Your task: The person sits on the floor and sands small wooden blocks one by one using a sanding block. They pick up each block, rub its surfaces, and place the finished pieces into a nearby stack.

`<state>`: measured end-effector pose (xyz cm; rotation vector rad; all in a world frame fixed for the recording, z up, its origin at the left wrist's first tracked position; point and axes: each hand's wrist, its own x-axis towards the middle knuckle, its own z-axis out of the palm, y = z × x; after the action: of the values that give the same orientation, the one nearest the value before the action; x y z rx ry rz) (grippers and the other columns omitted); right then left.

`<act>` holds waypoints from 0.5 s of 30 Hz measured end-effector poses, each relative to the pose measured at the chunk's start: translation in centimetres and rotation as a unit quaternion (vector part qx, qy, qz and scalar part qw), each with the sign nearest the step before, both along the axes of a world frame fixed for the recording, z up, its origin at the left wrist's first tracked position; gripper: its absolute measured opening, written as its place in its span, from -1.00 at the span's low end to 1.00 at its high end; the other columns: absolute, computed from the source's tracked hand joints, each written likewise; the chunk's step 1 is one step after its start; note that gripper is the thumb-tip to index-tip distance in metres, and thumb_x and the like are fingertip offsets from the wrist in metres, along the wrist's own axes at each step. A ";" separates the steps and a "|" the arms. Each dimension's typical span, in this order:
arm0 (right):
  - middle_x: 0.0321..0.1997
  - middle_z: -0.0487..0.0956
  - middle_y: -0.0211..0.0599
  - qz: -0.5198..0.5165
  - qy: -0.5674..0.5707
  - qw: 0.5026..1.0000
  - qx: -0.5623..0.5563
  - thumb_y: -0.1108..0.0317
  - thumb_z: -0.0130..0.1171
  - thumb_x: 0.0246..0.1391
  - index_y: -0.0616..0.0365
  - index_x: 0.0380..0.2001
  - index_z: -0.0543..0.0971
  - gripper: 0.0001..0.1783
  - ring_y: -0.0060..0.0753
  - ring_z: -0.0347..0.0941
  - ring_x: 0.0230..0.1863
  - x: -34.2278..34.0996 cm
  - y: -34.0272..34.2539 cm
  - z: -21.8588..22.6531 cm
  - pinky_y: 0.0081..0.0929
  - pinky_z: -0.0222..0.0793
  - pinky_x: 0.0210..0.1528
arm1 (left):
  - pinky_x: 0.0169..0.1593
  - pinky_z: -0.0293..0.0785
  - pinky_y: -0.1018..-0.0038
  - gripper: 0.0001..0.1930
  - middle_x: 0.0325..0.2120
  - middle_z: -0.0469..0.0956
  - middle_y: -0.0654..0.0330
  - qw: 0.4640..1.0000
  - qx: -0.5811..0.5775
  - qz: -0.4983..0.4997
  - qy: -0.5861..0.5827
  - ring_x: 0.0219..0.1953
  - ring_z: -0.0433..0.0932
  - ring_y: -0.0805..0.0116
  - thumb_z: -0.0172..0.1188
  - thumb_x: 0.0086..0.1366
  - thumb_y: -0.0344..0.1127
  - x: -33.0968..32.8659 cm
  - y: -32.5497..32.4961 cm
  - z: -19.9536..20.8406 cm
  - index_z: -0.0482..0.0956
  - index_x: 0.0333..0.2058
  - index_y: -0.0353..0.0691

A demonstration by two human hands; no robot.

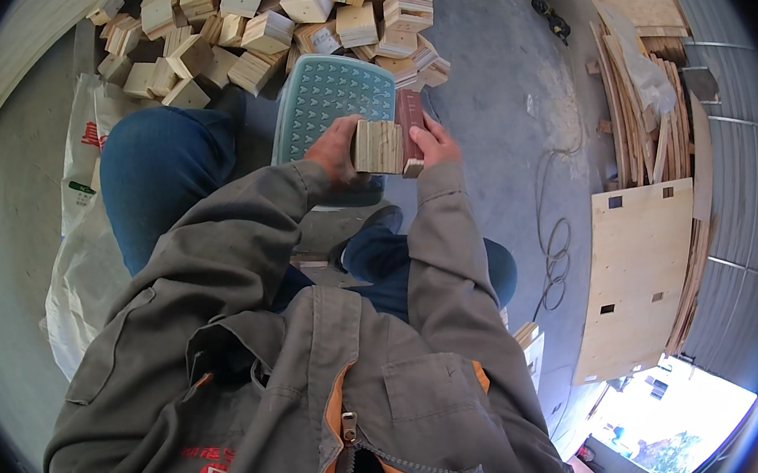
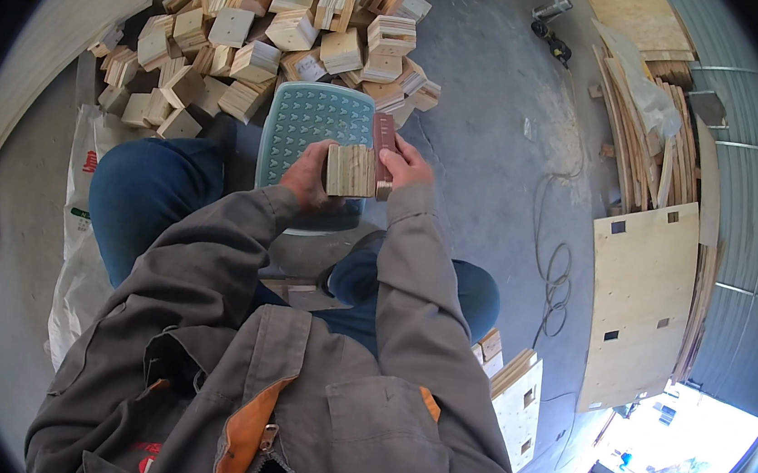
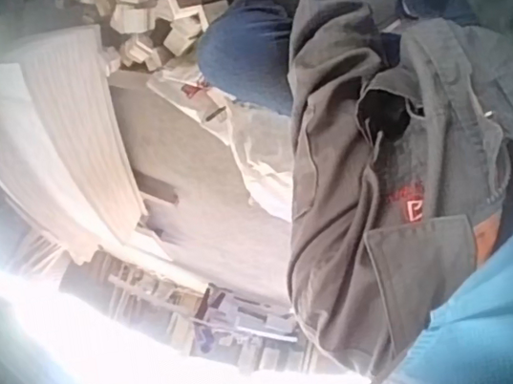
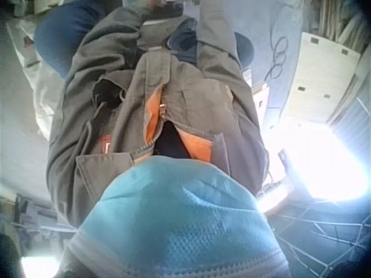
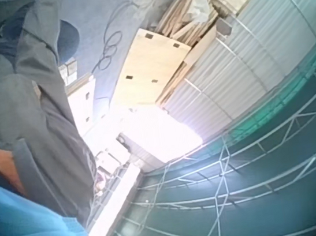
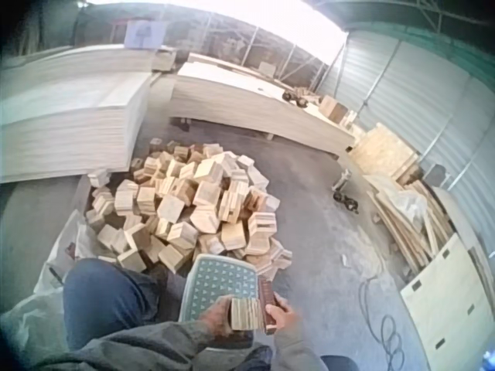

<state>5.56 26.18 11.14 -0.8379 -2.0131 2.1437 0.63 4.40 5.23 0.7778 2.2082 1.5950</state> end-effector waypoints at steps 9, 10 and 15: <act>0.39 0.51 -0.05 0.035 -0.051 0.985 0.160 0.32 0.37 0.16 0.21 0.38 0.47 -0.29 -0.27 0.57 0.21 12.0 -3.8 2.5 -0.34 0.52 0.24 | 0.33 0.41 0.19 -0.03 0.15 0.42 -0.10 1.000 -0.014 -0.001 0.012 0.25 0.42 -0.13 0.62 -0.14 -0.24 -0.1 -0.1 -0.3 0.30 0.28 -0.16; 0.41 0.49 -0.03 0.030 -0.040 0.982 0.181 0.31 0.37 0.15 0.22 0.37 0.47 -0.29 -0.23 0.55 0.25 12.6 -3.9 1.8 -0.32 0.49 0.27 | 0.33 0.41 0.20 -0.03 0.16 0.42 -0.10 1.000 -0.013 -0.002 0.016 0.25 0.43 -0.14 0.62 -0.14 -0.24 -0.1 0.1 -0.5 0.30 0.28 -0.16; 0.44 0.45 0.05 0.030 0.004 0.962 0.270 0.32 0.39 0.13 0.25 0.35 0.48 -0.29 -0.06 0.43 0.41 10.7 -4.0 1.0 -0.23 0.35 0.43 | 0.33 0.41 0.19 -0.03 0.15 0.42 -0.09 1.000 -0.011 0.008 0.012 0.24 0.43 -0.14 0.61 -0.12 -0.23 0.1 -0.3 0.0 0.29 0.28 -0.16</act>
<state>16.29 22.23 12.12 -0.6806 -2.4610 1.4777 0.78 4.13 5.20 0.7789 2.2505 1.5739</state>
